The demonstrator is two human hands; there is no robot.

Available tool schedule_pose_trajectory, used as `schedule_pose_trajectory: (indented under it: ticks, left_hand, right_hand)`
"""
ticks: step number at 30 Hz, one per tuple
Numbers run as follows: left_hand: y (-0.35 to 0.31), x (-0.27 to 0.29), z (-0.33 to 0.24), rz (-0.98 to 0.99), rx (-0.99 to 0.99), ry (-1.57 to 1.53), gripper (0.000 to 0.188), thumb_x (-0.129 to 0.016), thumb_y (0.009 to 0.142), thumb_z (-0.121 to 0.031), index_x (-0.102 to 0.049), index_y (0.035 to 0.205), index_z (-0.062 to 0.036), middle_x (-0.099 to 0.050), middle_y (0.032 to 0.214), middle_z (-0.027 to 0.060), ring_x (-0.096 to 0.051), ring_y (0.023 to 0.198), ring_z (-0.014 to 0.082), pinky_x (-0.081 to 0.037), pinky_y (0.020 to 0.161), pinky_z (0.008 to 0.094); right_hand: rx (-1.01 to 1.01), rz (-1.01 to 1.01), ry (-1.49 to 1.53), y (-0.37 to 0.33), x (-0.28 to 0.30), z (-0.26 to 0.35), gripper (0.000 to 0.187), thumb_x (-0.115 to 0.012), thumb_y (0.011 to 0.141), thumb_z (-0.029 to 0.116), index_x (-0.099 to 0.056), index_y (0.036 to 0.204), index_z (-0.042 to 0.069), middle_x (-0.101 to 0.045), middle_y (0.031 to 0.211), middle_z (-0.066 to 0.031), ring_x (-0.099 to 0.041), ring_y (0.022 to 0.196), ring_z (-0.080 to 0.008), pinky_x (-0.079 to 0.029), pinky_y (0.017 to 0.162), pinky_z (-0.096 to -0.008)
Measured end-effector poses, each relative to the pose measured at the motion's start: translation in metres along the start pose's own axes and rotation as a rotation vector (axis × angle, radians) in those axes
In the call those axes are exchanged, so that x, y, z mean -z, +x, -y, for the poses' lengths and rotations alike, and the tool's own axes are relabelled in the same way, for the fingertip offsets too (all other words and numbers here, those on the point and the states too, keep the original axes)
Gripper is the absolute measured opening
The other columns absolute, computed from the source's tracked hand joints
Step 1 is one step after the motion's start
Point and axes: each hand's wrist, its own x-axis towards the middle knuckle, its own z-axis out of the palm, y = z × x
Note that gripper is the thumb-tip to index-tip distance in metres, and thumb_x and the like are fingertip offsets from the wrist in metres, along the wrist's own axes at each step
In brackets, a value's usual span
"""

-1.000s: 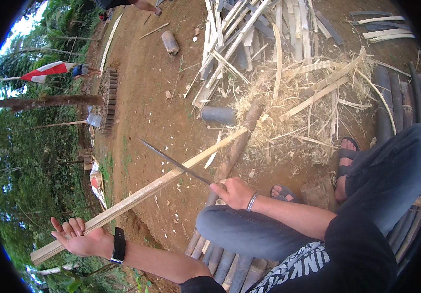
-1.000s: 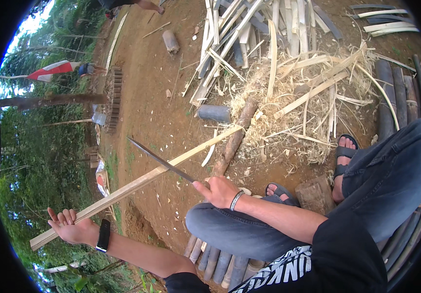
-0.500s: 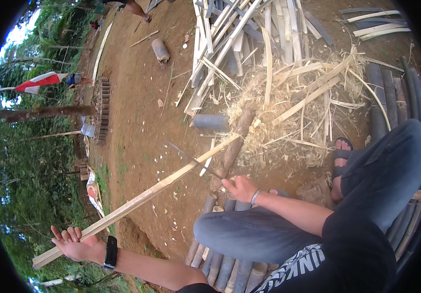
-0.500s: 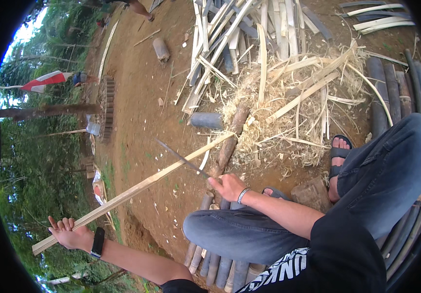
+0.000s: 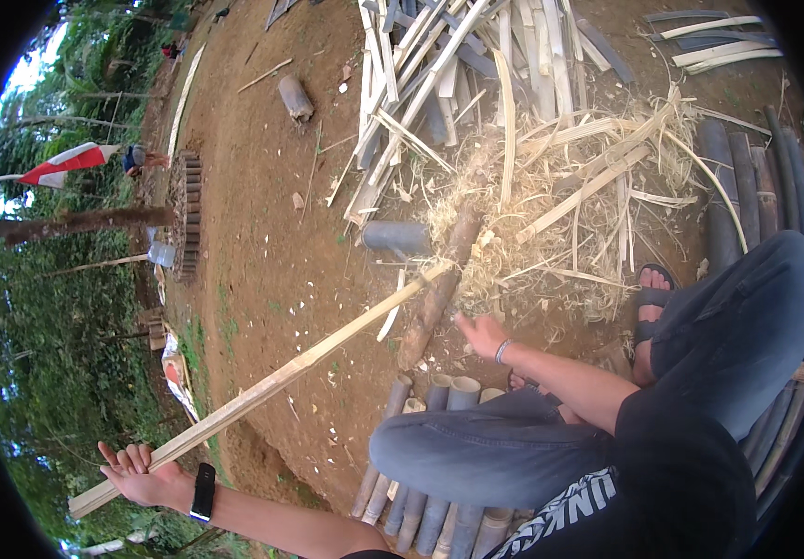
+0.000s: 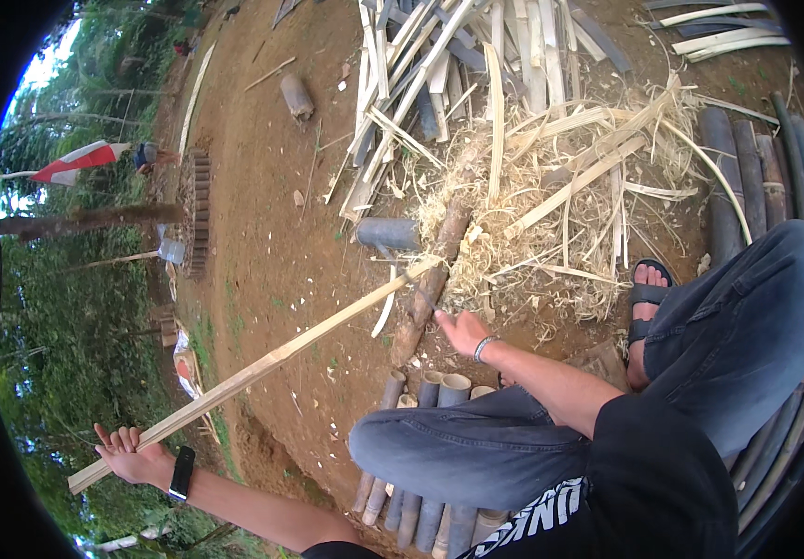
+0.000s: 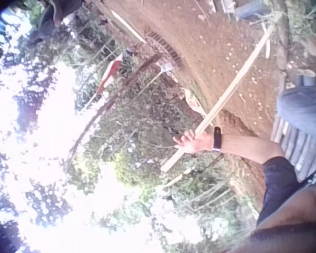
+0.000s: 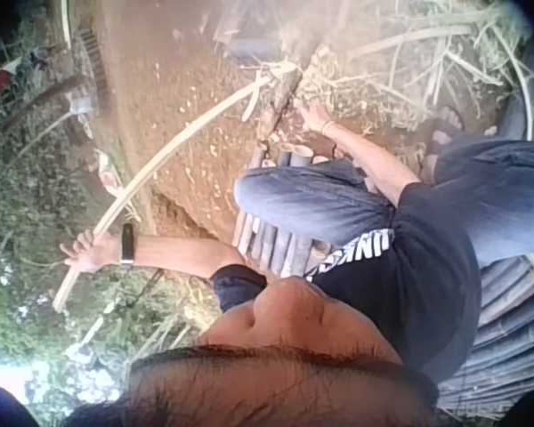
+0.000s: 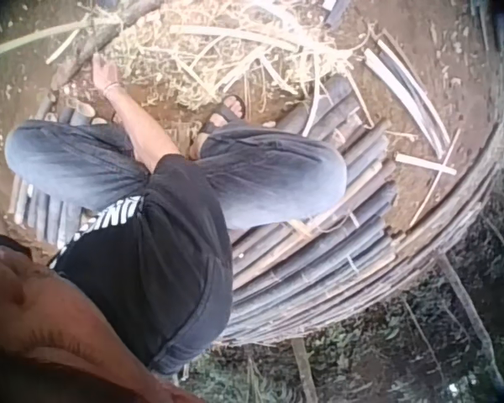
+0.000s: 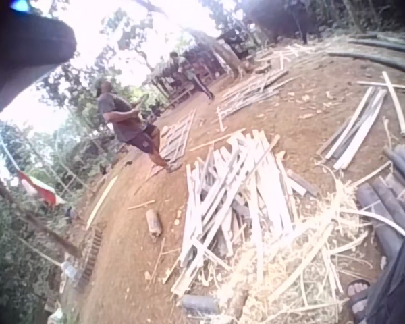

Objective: The person uses a large blade to shave and smooth a strip of bamboo, repeatedly drawing the tool along the length of the material.

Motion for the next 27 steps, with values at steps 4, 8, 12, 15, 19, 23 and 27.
schedule_pose_trajectory:
  ticks: [4, 8, 12, 15, 19, 23, 27]
  left_hand:
    - [0.000, 0.005, -0.005, 0.031, 0.005, -0.032, 0.036, -0.035, 0.101, -0.028, -0.052, 0.112, 0.0011, -0.032, 0.059, -0.0035, -0.027, 0.043, 0.0051, -0.023, 0.037, 0.0192]
    - [0.003, 0.008, -0.004, 0.137, 0.008, -0.078, 0.036, -0.034, 0.102, -0.027, -0.051, 0.114, 0.0033, -0.031, 0.059, -0.0033, -0.026, 0.043, 0.0049, -0.022, 0.037, 0.0194]
    - [-0.001, 0.007, -0.004, 0.238, -0.005, -0.194, 0.037, -0.036, 0.101, -0.026, -0.048, 0.117, 0.0061, -0.029, 0.058, -0.0030, -0.025, 0.044, 0.0048, -0.020, 0.038, 0.0194]
    - [-0.002, 0.016, -0.007, 0.292, -0.015, -0.286, 0.036, -0.037, 0.101, -0.023, -0.048, 0.118, 0.0069, -0.029, 0.057, -0.0030, -0.025, 0.043, 0.0050, -0.021, 0.039, 0.0194]
    - [-0.005, 0.030, -0.013, 0.456, -0.023, -0.352, 0.036, -0.037, 0.100, -0.021, -0.047, 0.118, 0.0086, -0.031, 0.059, -0.0021, -0.028, 0.044, 0.0058, -0.025, 0.042, 0.0210]
    - [-0.030, 0.027, -0.024, 0.486, -0.065, -0.413, 0.033, -0.039, 0.099, -0.017, -0.047, 0.117, 0.0095, -0.031, 0.058, -0.0022, -0.028, 0.044, 0.0060, -0.025, 0.043, 0.0203]
    - [-0.058, 0.027, -0.039, 0.311, -0.049, -0.360, 0.042, -0.039, 0.098, -0.035, -0.057, 0.111, 0.0006, -0.033, 0.053, -0.0029, -0.027, 0.041, 0.0082, -0.022, 0.040, 0.0223]
  right_hand:
    - [-0.033, 0.010, -0.002, 0.003, -0.002, 0.001, 0.068, -0.035, 0.094, 0.058, -0.047, 0.050, 0.008, -0.039, 0.043, 0.0004, -0.034, 0.035, -0.0148, -0.032, 0.038, -0.0400]
    - [0.160, 0.025, -0.123, -0.007, -0.011, 0.008, 0.071, -0.034, 0.090, 0.066, -0.048, 0.050, 0.009, -0.039, 0.045, 0.0007, -0.037, 0.039, -0.0144, -0.032, 0.039, -0.0398]
    - [-0.078, -0.049, -0.109, 0.023, 0.015, -0.018, 0.076, -0.036, 0.090, 0.065, -0.049, 0.049, 0.003, -0.047, 0.045, -0.0046, -0.045, 0.041, -0.0189, -0.039, 0.043, -0.0426]
    - [-0.145, -0.070, 0.094, 0.018, -0.006, -0.007, 0.073, -0.039, 0.092, 0.060, -0.049, 0.049, 0.001, -0.049, 0.047, -0.0082, -0.047, 0.042, -0.0202, -0.040, 0.045, -0.0437]
    - [0.142, -0.012, -0.074, -0.007, -0.015, -0.005, 0.073, -0.038, 0.092, 0.061, -0.049, 0.049, 0.002, -0.047, 0.045, -0.0077, -0.041, 0.039, -0.0198, -0.035, 0.042, -0.0428]
    - [-0.055, -0.115, -0.018, 0.029, 0.003, -0.044, 0.073, -0.036, 0.092, 0.062, -0.045, 0.048, 0.005, -0.041, 0.044, -0.0051, -0.039, 0.039, -0.0199, -0.034, 0.041, -0.0416]
    - [-0.094, -0.169, 0.059, 0.021, -0.023, -0.041, 0.079, -0.038, 0.086, 0.069, -0.043, 0.046, 0.002, -0.041, 0.044, -0.0070, -0.039, 0.041, -0.0212, -0.034, 0.042, -0.0438]
